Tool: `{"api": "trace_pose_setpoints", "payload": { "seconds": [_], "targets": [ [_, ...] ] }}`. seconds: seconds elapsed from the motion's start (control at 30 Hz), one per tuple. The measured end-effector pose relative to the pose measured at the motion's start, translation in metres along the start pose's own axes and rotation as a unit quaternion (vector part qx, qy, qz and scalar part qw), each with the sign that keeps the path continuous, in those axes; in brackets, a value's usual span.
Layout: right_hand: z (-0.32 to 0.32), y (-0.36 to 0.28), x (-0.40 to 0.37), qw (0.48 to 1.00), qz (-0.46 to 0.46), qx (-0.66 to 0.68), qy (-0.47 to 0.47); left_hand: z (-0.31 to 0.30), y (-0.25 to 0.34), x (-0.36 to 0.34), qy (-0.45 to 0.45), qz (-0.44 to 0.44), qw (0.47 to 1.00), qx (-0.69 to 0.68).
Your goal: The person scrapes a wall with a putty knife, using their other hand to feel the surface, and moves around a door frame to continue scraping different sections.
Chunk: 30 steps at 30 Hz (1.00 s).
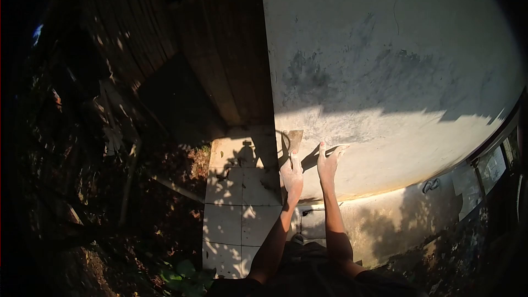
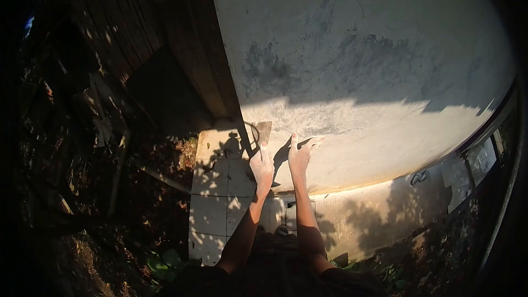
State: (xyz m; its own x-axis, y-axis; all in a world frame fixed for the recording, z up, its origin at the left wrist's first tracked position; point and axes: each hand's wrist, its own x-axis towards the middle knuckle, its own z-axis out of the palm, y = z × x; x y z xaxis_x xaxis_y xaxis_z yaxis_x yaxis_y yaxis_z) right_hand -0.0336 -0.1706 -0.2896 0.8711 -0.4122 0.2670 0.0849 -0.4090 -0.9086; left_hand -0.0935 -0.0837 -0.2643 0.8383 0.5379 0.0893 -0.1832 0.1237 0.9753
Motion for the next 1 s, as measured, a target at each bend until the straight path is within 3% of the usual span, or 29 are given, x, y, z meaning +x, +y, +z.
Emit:
{"api": "trace_pose_setpoints", "payload": {
  "seconds": [0.17,0.3,0.37,0.4,0.43,0.5,0.7,0.77,1.0],
  "targets": [
    [-0.006,-0.009,-0.003,0.999,0.032,0.000,-0.012,-0.005,0.005,0.010,-0.037,-0.011,0.999,-0.007],
    [-0.017,0.002,0.001,1.000,0.004,0.006,0.001,-0.007,0.011,0.010,-0.065,-0.016,0.998,-0.017],
    [-0.024,0.001,0.007,0.999,0.039,0.021,-0.001,-0.010,0.012,0.008,-0.078,-0.001,0.997,-0.026],
    [-0.027,0.000,0.009,0.999,0.045,0.027,0.012,-0.020,-0.001,0.006,-0.089,-0.113,0.989,-0.025],
    [-0.032,-0.009,0.009,0.999,0.044,0.030,0.012,-0.017,-0.018,0.010,-0.089,-0.110,0.990,-0.025],
    [-0.048,-0.034,0.007,0.994,0.085,0.073,0.004,-0.009,-0.042,0.014,0.040,0.148,0.988,0.021],
    [-0.047,-0.037,0.004,0.992,0.107,0.067,-0.015,-0.027,-0.047,0.004,-0.019,0.093,0.995,-0.008],
    [-0.038,-0.036,0.005,0.997,0.051,0.052,0.014,-0.029,-0.041,0.014,-0.045,0.081,0.995,-0.027],
    [-0.036,-0.043,0.000,0.992,0.102,0.072,-0.019,-0.007,-0.003,0.011,-0.056,0.024,0.998,-0.034]
  ]
}}
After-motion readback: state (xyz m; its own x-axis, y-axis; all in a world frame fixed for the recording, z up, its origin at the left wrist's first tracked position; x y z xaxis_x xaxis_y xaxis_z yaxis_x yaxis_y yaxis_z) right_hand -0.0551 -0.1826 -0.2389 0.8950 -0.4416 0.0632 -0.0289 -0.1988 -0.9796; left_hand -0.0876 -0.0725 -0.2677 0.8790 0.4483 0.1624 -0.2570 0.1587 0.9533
